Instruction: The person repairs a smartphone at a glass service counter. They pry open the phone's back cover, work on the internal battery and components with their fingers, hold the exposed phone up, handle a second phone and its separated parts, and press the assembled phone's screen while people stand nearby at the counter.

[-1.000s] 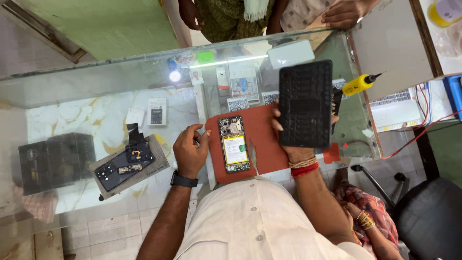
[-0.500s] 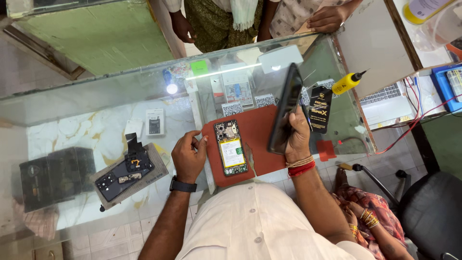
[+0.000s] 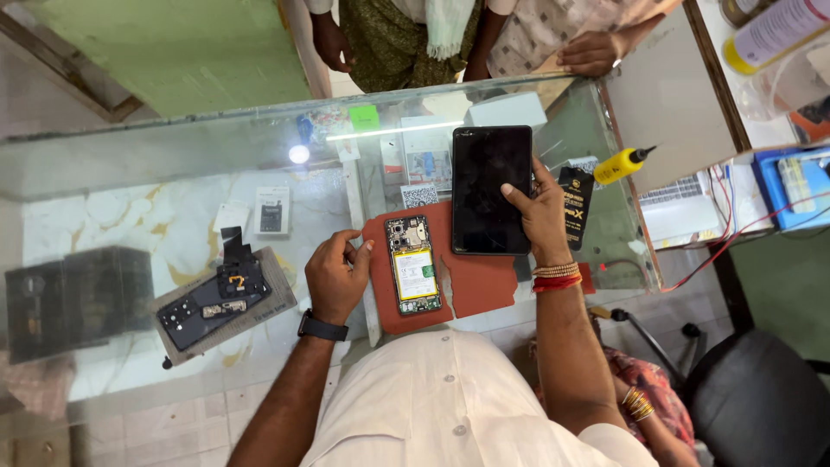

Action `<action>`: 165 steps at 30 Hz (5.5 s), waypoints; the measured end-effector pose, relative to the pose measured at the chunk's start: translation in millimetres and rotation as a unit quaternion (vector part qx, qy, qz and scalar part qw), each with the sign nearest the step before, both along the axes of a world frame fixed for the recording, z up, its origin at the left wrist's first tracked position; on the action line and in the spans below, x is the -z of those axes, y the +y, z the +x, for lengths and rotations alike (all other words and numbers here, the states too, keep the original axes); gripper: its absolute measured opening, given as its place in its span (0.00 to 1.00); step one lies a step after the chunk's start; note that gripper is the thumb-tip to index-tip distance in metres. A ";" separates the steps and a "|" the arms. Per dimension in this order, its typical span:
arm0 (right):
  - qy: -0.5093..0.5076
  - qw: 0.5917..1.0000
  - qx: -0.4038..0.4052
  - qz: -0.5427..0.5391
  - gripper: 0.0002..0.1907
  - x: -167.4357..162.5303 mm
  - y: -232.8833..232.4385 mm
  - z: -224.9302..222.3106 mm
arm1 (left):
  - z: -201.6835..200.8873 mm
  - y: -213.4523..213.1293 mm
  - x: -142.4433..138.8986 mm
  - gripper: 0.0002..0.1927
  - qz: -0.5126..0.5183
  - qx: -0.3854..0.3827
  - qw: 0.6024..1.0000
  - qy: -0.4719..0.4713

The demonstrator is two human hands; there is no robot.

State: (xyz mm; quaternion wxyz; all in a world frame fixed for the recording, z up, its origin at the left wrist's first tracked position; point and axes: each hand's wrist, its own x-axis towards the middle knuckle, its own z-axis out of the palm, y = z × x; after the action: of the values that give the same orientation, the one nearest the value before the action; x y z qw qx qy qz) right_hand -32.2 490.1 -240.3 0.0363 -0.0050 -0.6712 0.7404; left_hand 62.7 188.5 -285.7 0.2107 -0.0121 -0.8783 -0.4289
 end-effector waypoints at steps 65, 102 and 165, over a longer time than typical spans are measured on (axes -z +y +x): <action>0.288 0.772 0.084 0.560 0.29 33.5 -12.3 65.0 | -10.7 8.7 -0.6 0.10 0.022 -0.052 0.993 0.107; 0.344 0.782 0.090 0.512 0.19 13.4 -32.0 76.3 | -18.5 3.7 9.8 0.11 -0.002 -0.056 0.993 0.101; 0.290 0.809 0.082 0.504 0.25 32.3 21.6 38.0 | -23.3 13.0 1.9 0.16 0.015 -0.002 0.999 0.052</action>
State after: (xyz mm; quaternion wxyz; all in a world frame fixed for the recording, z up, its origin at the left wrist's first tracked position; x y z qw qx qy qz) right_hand 5.8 511.8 -272.6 0.2873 0.1744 -0.9054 0.2593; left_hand 39.4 201.5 -287.6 0.2573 -0.0297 -0.8596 -0.4403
